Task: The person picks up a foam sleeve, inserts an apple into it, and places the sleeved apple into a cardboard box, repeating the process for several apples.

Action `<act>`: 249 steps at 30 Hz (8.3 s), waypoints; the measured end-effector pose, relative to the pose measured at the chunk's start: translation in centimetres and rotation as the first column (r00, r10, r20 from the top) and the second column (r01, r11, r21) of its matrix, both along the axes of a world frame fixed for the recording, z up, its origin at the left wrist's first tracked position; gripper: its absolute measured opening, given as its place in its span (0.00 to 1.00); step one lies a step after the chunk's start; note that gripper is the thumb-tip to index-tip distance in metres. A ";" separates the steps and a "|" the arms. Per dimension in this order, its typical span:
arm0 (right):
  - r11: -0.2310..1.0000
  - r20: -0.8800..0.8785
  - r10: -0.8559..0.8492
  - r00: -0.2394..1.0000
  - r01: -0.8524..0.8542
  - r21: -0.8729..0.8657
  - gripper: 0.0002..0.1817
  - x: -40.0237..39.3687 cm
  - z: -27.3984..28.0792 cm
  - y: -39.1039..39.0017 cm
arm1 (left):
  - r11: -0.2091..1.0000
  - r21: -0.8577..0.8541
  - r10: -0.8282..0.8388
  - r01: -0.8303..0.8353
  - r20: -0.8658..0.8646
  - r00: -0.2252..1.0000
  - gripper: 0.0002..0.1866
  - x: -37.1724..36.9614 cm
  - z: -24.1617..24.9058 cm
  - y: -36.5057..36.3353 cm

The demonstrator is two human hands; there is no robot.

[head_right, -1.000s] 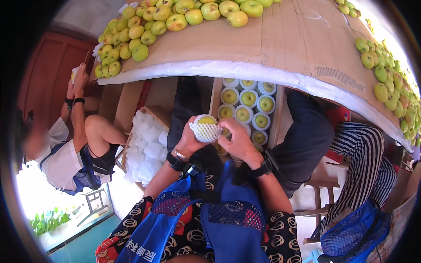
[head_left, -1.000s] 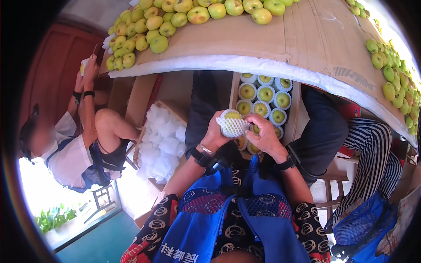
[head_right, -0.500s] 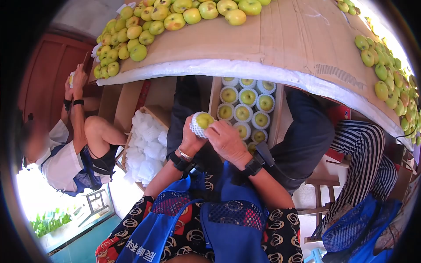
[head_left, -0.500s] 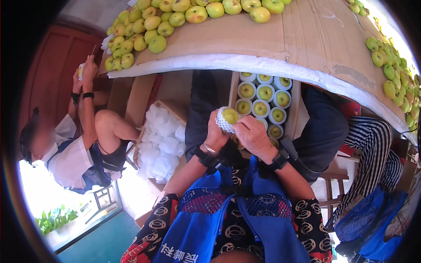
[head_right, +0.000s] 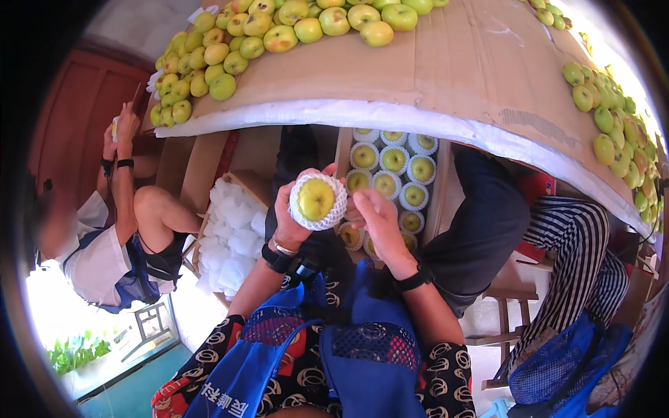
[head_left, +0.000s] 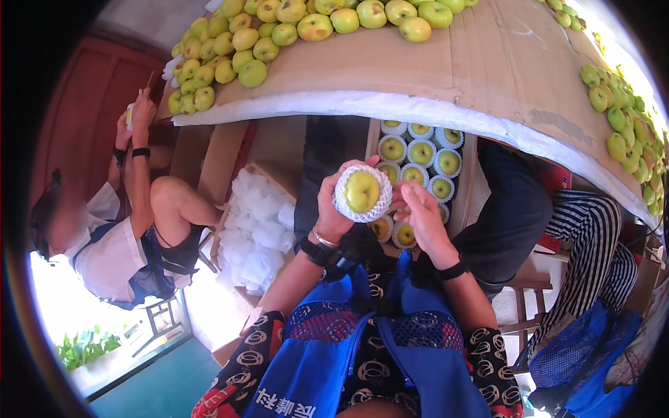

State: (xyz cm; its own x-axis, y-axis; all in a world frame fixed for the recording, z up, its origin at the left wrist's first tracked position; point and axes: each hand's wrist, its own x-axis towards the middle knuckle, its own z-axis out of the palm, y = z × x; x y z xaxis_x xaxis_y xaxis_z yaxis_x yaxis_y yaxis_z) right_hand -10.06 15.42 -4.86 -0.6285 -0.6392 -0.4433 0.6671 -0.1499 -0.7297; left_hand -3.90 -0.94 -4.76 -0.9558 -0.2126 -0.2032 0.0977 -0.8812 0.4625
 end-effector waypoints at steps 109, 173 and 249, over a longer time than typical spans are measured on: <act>0.991 0.054 0.127 0.991 -0.128 0.029 0.26 -5.2 -1.7 1.8 | 0.935 -0.247 -0.200 0.255 0.224 0.954 0.37 -2.2 -1.4 2.5; 0.695 -0.422 0.710 0.564 -0.465 0.548 0.31 -6.9 -7.5 4.1 | 0.493 -0.725 -0.181 0.481 0.456 0.872 0.35 -1.0 -6.8 3.9; 0.306 -0.255 0.951 0.177 -0.408 0.860 0.24 -5.7 -17.4 5.9 | -0.031 -0.908 -0.622 0.419 0.345 0.703 0.14 -3.3 -13.7 5.9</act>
State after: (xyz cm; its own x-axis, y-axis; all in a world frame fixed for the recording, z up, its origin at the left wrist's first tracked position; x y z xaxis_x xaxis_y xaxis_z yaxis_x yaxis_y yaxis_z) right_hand -15.78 21.29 -22.28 -0.2481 -0.7716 -0.5857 -0.4743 0.6240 -0.6211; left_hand -7.19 4.91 -18.42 -0.8777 0.4418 -0.1854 -0.0342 0.3282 0.9440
